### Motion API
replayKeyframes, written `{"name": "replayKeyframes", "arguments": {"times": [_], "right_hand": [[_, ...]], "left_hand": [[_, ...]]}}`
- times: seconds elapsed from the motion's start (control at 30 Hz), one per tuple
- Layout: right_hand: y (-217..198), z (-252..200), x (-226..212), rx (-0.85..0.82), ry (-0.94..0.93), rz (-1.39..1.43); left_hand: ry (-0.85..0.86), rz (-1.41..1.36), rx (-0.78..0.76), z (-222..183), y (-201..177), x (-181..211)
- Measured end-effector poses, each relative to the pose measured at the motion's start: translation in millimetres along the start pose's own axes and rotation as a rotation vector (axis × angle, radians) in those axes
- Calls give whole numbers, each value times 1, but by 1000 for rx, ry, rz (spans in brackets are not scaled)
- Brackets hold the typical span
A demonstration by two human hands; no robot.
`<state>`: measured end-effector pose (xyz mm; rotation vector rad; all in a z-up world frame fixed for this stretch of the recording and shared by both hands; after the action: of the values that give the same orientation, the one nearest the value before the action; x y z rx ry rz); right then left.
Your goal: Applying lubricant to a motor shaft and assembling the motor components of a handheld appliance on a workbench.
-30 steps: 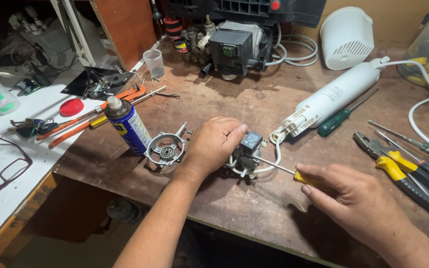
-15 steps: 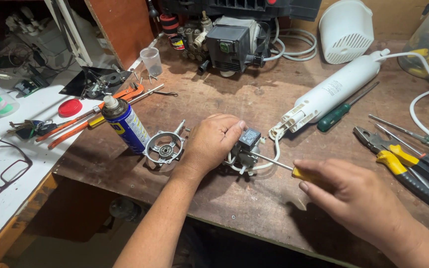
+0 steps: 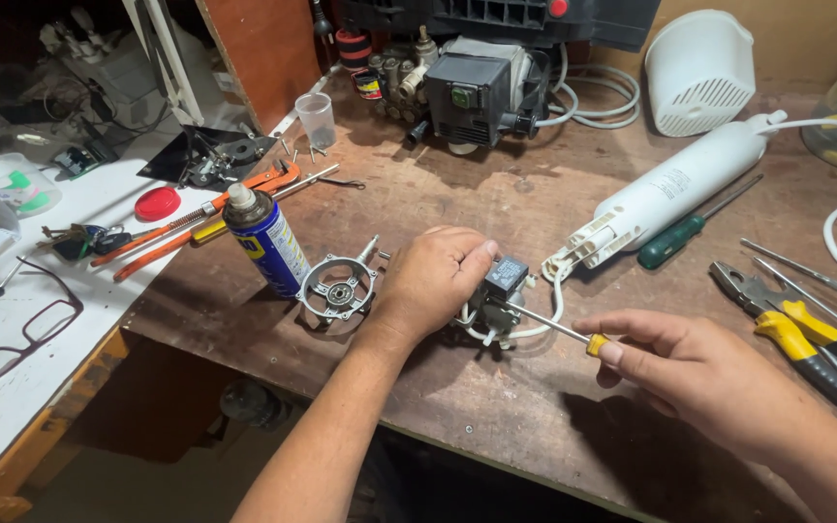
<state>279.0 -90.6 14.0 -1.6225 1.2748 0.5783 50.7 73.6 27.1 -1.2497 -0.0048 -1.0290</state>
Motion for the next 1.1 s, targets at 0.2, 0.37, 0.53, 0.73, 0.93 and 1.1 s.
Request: {"name": "replayKeyframes", "arguments": {"times": [0.2,0.37,0.53,0.73,0.93,1.1], "right_hand": [[7,-1,-12,240,-544,-821],[33,-25,-7,433,-919,-1281],[2,5,-15,223,-438,-807],[20,5,-8,-50,160,179],[12,2,-20,229,-422,-1117],[22,-10,-29,430,-630,-1560]], "left_hand": [[-75,33,10,0,0,-2],[15,39,81,-2,3,-1],[-27,25,52,1,-1,2],[-98,71,-24,1,8,-3],[-84,57,7,2,7,-1],[-185,107,-41,15,5,-11]]}}
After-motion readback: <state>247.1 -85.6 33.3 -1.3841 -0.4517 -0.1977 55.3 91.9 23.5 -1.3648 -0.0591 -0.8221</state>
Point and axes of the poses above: each hand's wrist, its own z-axis towards the middle knuckle, its own y-axis out of the palm, x = y × z, the point moved 9 cm from there along z, towards the middle knuckle, and after that the axes turned 5 degrees about z, right-handed, at the moved point
